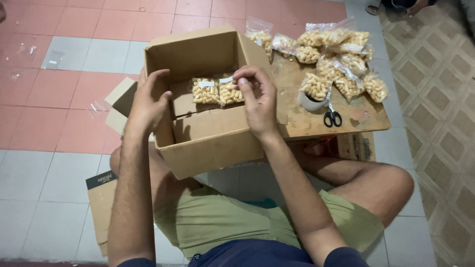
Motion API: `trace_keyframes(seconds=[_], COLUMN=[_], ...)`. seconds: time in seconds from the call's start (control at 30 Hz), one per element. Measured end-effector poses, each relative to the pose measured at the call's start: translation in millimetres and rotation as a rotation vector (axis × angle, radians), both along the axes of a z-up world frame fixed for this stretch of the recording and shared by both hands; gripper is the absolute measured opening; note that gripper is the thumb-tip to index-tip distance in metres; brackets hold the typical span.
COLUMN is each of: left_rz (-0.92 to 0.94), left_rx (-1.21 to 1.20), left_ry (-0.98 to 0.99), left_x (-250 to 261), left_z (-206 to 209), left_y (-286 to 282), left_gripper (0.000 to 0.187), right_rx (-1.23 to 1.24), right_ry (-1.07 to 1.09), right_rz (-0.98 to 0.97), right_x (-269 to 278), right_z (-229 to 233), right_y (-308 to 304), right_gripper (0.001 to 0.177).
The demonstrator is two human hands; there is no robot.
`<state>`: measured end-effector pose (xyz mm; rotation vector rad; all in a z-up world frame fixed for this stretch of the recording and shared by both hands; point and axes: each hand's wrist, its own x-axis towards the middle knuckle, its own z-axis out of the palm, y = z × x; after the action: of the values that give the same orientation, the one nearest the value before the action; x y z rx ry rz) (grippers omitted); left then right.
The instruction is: The person places several small plastic bags filled with snacks into a cardboard box, arranging them one by one.
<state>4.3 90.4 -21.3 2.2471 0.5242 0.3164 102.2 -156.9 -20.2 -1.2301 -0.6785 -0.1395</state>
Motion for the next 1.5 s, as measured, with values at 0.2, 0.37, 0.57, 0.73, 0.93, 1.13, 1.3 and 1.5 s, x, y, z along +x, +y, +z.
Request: trace_keyframes(seconds=[0.2, 0.37, 0.57, 0.73, 0.93, 1.13, 1.3, 1.5], left_rz=[0.136, 0.159, 0.159, 0.155, 0.224, 0.225, 0.240, 0.243], left_rx=[-0.013, -0.012, -0.005, 0.037, 0.138, 0.090, 0.131, 0.150], left_ry=[0.055, 0.055, 0.059, 0.010, -0.071, 0.026, 0.060, 0.094], left_x=[-9, -11, -7, 1, -8, -14, -11, -14], left_z=[21, 24, 16, -15, -40, -49, -62, -42], left_y=[-19, -23, -13, 24, 79, 83, 97, 85], left_gripper=[0.078, 0.078, 0.080, 0.099, 0.078, 0.044, 0.043, 0.044], right_rx=[-0.417, -0.896, -1.033, -0.966, -0.704, -0.607, -0.403, -0.287], right_ry=[-0.312, -0.154, -0.162, -0.139, -0.137, -0.160, 0.038, 0.008], right_rz=[-0.505, -0.415, -0.233, -0.026, 0.247, 0.269, 0.326, -0.145], right_x=[-20, -24, -7, 0, 11, -2, 7, 107], right_z=[-5, 8, 3, 19, -4, -19, -32, -71], right_y=[3, 11, 8, -12, -14, -7, -6, 1], right_gripper=[0.021, 0.062, 0.064, 0.065, 0.056, 0.050, 0.046, 0.028])
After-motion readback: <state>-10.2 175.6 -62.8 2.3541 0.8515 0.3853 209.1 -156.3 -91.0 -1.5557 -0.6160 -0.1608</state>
